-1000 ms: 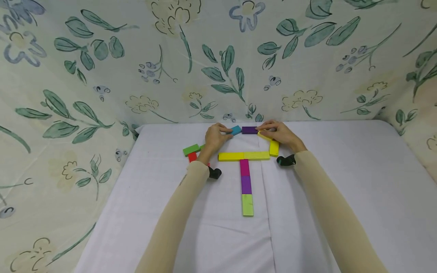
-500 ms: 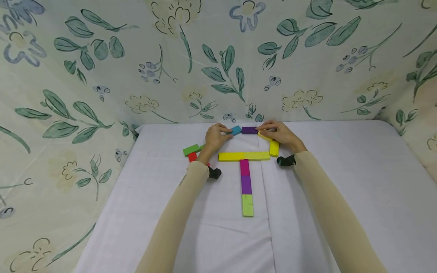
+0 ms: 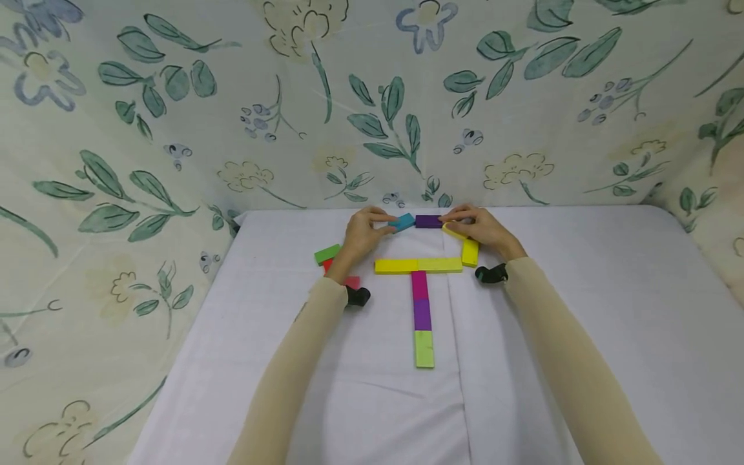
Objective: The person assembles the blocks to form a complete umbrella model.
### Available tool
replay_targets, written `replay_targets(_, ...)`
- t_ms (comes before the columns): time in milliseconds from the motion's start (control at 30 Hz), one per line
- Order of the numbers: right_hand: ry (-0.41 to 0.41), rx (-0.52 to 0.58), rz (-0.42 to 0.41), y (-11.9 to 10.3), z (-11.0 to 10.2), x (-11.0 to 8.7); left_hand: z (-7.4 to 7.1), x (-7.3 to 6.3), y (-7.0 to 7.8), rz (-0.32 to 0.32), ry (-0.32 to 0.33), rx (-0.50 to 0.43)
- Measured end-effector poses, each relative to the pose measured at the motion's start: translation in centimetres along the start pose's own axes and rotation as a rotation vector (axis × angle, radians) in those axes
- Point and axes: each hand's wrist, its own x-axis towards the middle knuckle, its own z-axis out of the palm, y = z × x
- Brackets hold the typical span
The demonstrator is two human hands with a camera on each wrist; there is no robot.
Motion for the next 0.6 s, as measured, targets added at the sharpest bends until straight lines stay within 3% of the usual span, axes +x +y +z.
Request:
replay_targets(100, -0.001, -0.003, -0.004, -0.1, -0.1, -0.1, -1.8, -0.6, -0.6, 0.044, -0.022, -0.025)
replay_targets(333, 0.000, 0.018, 0.004, -0.3, 0.0, -0.3, -5.8, -2.6, -3.1, -0.010, -0.150, 0.009)
replay_targets(500, -0.001, 0.028, 0.009, -0.4, 0.1, -0.4, -7.2, -3.8, -4.5, 0.001, -0.253, 0.081)
replay_targets(600, 0.002, 0.028, 0.007, -0.4, 0.1, -0.4, -7.4, -4.2, -4.8, 0.011, -0.275, 0.104)
